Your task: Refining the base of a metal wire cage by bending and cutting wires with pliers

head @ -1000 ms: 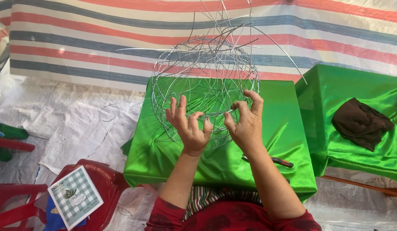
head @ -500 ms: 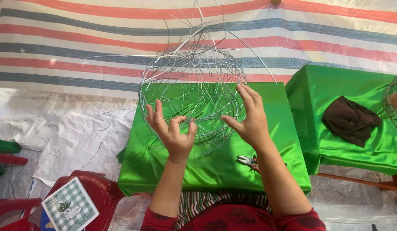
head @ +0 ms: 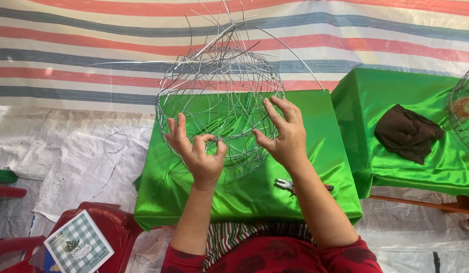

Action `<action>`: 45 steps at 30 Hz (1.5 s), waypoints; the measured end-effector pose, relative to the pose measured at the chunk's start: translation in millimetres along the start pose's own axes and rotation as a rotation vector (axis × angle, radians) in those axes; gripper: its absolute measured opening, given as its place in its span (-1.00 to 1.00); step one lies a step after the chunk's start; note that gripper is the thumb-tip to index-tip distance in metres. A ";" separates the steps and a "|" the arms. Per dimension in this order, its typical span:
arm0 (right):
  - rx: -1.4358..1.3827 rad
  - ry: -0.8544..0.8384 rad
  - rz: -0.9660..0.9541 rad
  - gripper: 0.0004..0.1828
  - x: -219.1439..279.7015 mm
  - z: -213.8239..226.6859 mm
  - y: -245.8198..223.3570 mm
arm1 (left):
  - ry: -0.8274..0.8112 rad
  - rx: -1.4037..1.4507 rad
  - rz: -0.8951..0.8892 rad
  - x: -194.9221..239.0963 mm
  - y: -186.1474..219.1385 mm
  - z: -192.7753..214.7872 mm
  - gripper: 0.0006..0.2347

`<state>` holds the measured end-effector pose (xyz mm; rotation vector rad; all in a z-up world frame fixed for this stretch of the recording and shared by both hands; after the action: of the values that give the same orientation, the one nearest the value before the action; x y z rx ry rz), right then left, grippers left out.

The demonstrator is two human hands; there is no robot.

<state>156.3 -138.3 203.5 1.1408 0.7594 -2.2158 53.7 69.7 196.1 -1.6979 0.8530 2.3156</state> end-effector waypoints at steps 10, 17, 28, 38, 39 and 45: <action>-0.242 -0.030 -0.072 -0.16 1.7 29.1 10.0 | 0.137 0.002 -0.076 -45.3 -28.9 21.8 -0.86; -0.278 -0.048 -0.211 -0.37 50.5 50.8 47.1 | 0.126 0.250 0.048 -114.7 -50.9 54.8 -0.89; -0.174 0.050 -0.092 0.01 29.0 64.7 -11.1 | 0.041 0.451 0.182 -101.7 -42.7 34.3 -0.91; 0.038 0.081 -0.126 0.01 27.0 46.7 -4.6 | -0.090 0.510 0.210 -74.6 -41.4 17.3 -0.91; 0.033 0.077 -0.131 -0.03 26.2 47.5 -6.6 | -0.114 0.534 0.224 -74.2 -42.6 15.5 -0.93; 0.027 0.059 -0.141 -0.14 36.8 41.4 -2.4 | -0.118 0.559 0.226 -70.1 -38.3 16.4 -0.94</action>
<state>113.7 -172.2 193.2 1.2032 0.8613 -2.3231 81.3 124.6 249.8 -1.2673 1.5506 1.9978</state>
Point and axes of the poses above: each hand's wrist, its own x-axis away from the middle knuckle, its own z-axis out of the back of the hand, y = z × x, the point moved 7 cm from there along -x, towards the middle knuckle, and after that the axes turned 14 degrees about x, right-handed, at the moved point
